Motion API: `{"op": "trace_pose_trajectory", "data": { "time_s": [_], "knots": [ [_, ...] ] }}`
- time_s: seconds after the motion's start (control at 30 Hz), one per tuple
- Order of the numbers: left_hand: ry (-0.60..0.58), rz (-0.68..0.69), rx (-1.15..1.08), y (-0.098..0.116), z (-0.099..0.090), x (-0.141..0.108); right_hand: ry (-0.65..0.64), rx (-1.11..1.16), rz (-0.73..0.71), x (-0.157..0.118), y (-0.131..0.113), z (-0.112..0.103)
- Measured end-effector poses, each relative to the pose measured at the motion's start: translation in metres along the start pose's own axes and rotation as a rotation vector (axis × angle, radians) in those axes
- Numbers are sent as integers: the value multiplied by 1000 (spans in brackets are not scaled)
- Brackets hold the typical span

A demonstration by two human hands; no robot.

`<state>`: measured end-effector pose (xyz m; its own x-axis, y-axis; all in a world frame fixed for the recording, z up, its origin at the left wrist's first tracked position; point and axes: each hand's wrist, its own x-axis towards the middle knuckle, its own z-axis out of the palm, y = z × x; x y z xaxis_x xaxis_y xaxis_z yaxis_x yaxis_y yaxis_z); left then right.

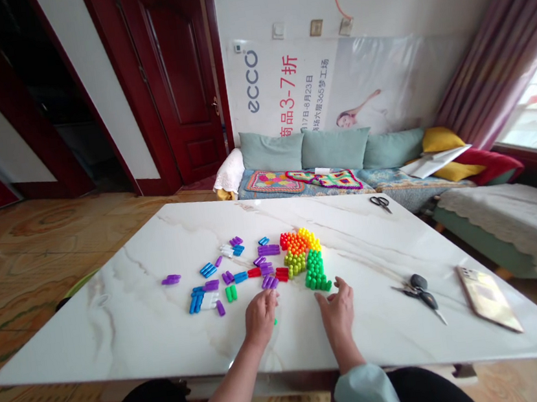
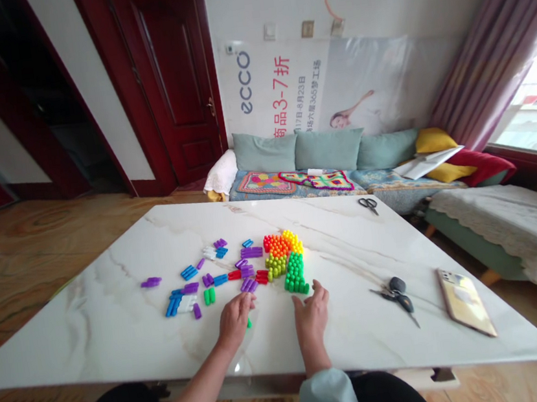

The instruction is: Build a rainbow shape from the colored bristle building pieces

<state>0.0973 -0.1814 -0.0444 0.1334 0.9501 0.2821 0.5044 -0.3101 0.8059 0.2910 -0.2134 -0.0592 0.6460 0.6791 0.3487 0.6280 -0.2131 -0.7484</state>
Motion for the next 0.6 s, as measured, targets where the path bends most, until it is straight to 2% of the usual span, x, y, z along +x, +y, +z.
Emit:
{"op": "trace_pose_trajectory", "data": {
  "time_s": [0.23, 0.6],
  "knots": [
    [-16, -25, -38, 0, 1, 1, -49, -359, -43, 4, -25, 13],
    [-25, -29, -29, -5, 2, 1, -71, -417, -1, 19, -27, 27]
  ]
}}
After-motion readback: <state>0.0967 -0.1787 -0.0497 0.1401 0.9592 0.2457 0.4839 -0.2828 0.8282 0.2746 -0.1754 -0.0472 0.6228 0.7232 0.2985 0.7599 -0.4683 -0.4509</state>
